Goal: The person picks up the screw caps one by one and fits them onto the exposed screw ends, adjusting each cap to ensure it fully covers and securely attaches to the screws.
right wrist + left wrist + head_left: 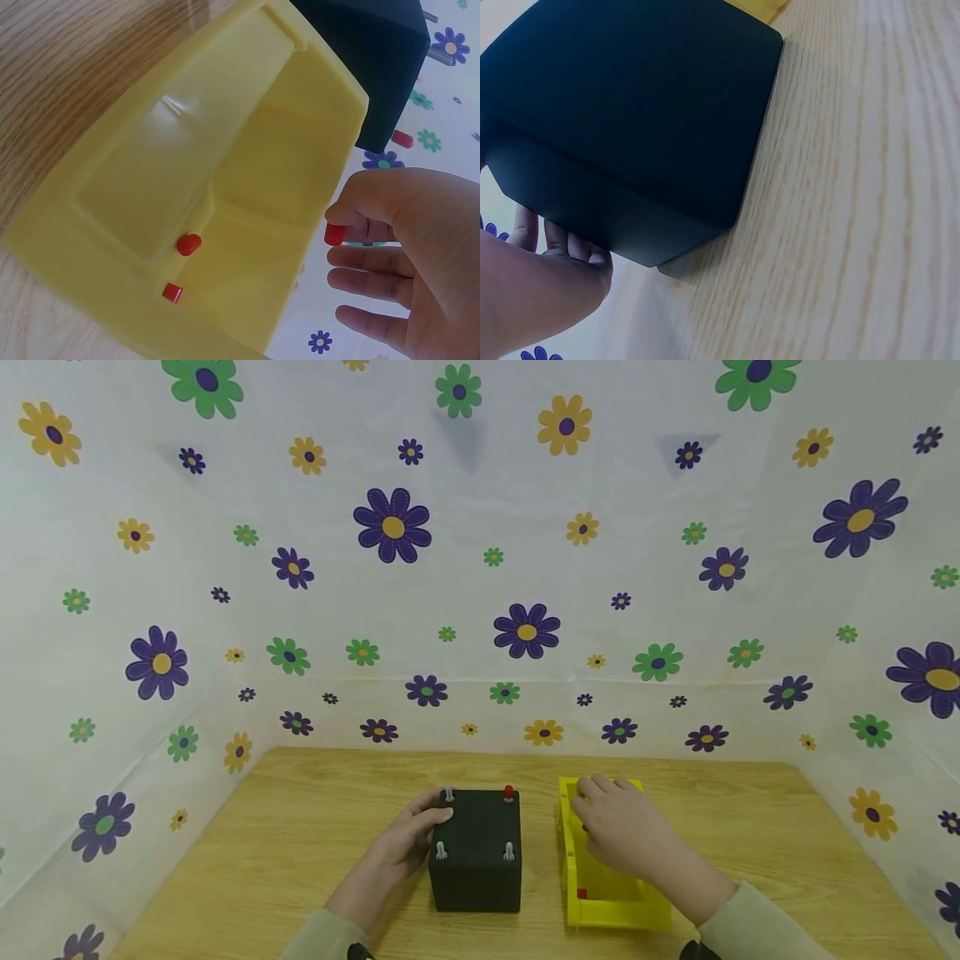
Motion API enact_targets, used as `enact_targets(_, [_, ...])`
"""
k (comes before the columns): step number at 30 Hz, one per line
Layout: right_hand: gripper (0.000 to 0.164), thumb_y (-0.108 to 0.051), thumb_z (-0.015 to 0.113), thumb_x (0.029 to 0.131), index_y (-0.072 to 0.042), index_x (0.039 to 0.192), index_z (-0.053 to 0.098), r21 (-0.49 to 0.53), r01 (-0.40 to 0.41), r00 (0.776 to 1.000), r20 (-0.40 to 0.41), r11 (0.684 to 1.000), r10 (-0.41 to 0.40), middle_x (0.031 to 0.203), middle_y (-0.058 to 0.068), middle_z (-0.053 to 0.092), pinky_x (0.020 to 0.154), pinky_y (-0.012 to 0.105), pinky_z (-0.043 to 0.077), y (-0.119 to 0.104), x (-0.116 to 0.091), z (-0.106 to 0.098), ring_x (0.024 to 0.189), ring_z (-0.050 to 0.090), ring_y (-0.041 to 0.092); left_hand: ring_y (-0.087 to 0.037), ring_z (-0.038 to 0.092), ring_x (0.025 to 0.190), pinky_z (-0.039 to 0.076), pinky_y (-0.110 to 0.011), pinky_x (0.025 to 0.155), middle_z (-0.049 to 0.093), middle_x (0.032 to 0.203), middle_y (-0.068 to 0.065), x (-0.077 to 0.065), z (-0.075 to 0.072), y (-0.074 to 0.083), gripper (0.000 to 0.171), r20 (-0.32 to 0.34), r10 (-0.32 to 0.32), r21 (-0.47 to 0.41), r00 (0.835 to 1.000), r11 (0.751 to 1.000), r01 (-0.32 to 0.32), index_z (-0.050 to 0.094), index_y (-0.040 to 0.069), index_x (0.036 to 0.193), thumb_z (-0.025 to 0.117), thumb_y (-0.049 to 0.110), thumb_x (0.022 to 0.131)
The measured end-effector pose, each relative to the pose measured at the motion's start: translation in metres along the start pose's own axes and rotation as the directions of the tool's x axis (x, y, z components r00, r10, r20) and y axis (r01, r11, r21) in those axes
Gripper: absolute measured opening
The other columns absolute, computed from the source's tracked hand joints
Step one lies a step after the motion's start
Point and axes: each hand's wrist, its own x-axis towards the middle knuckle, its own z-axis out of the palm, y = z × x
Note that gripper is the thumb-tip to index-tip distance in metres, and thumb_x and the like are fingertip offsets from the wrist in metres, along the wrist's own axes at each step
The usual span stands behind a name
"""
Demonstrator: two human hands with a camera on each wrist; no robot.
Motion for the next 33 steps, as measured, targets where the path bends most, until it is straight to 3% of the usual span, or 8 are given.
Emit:
enact_targets(13, [0.020, -0.014, 0.079, 0.089, -0.009, 0.107, 0.071, 0.007, 0.024, 0.998, -0.056, 1.000, -0.023, 0.113, 0.006, 0.069, 0.096, 0.042, 0.059, -0.004, 0.001, -0.004, 0.102, 0.063, 0.024, -0.004, 0.071, 0.094, 0.055, -0.022, 0.090, 0.073, 0.105, 0.012, 0.001, 0.000, -0.001, 0.033, 0.006, 0.009, -0.023, 1.000, 1.000, -0.009, 0.061, 0.018, 0.132, 0.060, 0.010, 0.100])
enact_targets(33, [0.021, -0.012, 0.078, 0.087, -0.009, 0.107, 0.072, -0.004, 0.071, 0.989, -0.131, 0.997, -0.071, 0.111, 0.006, 0.069, 0.089, 0.040, 0.058, -0.010, 0.004, -0.011, 0.099, 0.063, 0.024, -0.005, 0.070, 0.100, 0.054, -0.023, 0.093, 0.070, 0.112, 0.011, 0.002, -0.001, -0.001, 0.056, -0.011, -0.008, 0.013, 1.000, 1.000, 0.008, 0.045, 0.005, 0.154, 0.061, 0.012, 0.101])
